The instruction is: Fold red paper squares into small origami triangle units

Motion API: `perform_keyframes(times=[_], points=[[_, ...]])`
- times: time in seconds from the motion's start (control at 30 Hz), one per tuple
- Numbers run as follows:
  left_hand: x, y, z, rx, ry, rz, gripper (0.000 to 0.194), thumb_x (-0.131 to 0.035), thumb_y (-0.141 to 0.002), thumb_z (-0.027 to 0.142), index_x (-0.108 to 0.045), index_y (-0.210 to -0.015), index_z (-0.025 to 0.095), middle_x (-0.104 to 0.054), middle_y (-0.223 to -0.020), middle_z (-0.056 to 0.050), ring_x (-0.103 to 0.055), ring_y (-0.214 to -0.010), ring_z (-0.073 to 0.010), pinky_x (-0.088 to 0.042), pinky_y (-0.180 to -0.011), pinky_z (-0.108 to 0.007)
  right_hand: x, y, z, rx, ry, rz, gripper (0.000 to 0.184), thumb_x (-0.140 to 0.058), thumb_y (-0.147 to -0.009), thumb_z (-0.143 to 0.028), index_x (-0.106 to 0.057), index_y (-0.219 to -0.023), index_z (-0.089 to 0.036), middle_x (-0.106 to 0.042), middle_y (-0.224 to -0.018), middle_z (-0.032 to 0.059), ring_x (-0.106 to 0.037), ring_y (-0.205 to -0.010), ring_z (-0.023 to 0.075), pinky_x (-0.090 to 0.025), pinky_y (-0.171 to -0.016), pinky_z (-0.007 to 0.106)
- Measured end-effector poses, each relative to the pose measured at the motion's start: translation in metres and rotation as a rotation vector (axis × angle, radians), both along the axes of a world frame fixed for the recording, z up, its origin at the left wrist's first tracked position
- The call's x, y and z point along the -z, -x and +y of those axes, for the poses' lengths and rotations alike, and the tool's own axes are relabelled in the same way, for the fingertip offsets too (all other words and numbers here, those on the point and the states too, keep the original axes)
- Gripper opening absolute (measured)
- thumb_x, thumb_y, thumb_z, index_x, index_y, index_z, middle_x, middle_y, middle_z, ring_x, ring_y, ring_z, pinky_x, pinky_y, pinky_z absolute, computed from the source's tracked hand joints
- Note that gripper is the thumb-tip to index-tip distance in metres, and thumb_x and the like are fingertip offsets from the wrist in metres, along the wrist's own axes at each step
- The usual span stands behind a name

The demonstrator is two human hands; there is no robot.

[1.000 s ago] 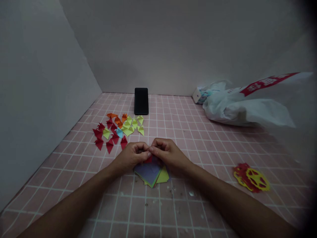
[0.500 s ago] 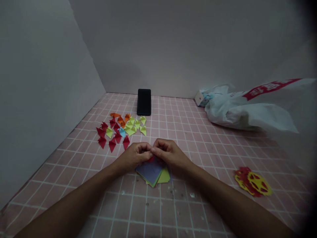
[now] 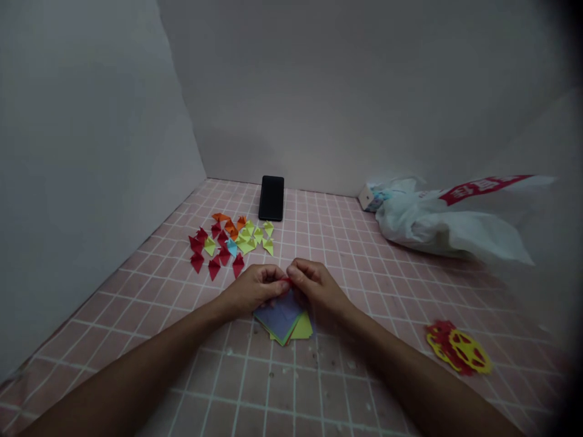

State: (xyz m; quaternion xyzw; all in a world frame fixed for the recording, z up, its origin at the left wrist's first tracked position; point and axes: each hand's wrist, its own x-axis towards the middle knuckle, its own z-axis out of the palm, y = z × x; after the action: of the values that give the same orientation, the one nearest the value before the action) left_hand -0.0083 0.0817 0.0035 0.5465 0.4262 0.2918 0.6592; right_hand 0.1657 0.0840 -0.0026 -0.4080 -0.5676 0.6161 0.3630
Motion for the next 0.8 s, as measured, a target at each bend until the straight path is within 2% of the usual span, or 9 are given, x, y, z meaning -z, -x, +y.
perform_keyframes(times=[0.07,0.23,0.43,0.67,0.73,0.8], points=[[0.002,-0.001,0.0,-0.006,-0.015,-0.006,0.021,-0.066,-0.077,0.035,-0.057,-0.073,0.016,-0.051,-0.049,0.007,-0.038,-0.041,-0.0055,-0.027,-0.041,-0.018,0.0,0.001,0.0,-0.002,-0.062,-0.038,0.038,-0.064,-0.086,-0.046,-0.048,-0.065,-0.019,-0.042,-0.049,-0.007,-0.035,-0.042,0.0073,-0.025,-0.042,0.021],[0.002,-0.003,-0.002,-0.003,-0.049,-0.029,0.025,-0.068,-0.075,0.039,-0.058,-0.07,0.016,-0.054,-0.051,0.005,-0.041,-0.039,-0.0053,-0.028,-0.04,-0.018,-0.004,0.002,-0.001,0.078,-0.255,-0.121,0.035,-0.058,-0.088,-0.042,-0.049,-0.063,-0.019,-0.045,-0.054,-0.0046,-0.038,-0.048,0.0089,-0.028,-0.045,0.022],[-0.01,-0.006,-0.007,-0.052,-0.093,-0.039,0.031,-0.071,-0.07,0.042,-0.054,-0.064,0.017,-0.055,-0.051,0.004,-0.047,-0.039,-0.0069,-0.032,-0.04,-0.018,-0.01,0.002,0.001,0.101,-0.358,-0.134,0.036,-0.056,-0.088,-0.042,-0.046,-0.061,-0.02,-0.044,-0.05,-0.0053,-0.037,-0.045,0.009,-0.027,-0.045,0.022],[-0.015,-0.007,-0.01,-0.142,-0.168,-0.057,0.032,-0.068,-0.072,0.043,-0.051,-0.064,0.017,-0.052,-0.05,0.006,-0.045,-0.04,-0.0063,-0.031,-0.041,-0.019,-0.011,0.005,0.011,0.078,-0.32,-0.156,0.038,-0.057,-0.088,-0.046,-0.045,-0.063,-0.021,-0.044,-0.045,-0.0075,-0.037,-0.038,0.0073,-0.027,-0.04,0.021],[-0.014,-0.007,-0.01,-0.168,-0.192,-0.053,0.031,-0.068,-0.071,0.043,-0.052,-0.065,0.017,-0.052,-0.051,0.006,-0.045,-0.041,-0.0063,-0.03,-0.042,-0.019,-0.012,0.004,0.018,0.035,-0.267,-0.177,0.043,-0.055,-0.091,-0.049,-0.045,-0.061,-0.02,-0.044,-0.044,-0.007,-0.039,-0.037,0.0075,-0.029,-0.04,0.02],[-0.012,-0.007,-0.009,-0.192,-0.204,-0.044,0.031,-0.069,-0.071,0.043,-0.052,-0.065,0.017,-0.052,-0.051,0.006,-0.044,-0.04,-0.0063,-0.03,-0.042,-0.019,-0.013,0.001,0.028,-0.004,-0.19,-0.213,0.044,-0.051,-0.095,-0.049,-0.053,-0.065,-0.017,-0.051,-0.049,-0.0039,-0.046,-0.039,0.0094,-0.036,-0.04,0.021]])
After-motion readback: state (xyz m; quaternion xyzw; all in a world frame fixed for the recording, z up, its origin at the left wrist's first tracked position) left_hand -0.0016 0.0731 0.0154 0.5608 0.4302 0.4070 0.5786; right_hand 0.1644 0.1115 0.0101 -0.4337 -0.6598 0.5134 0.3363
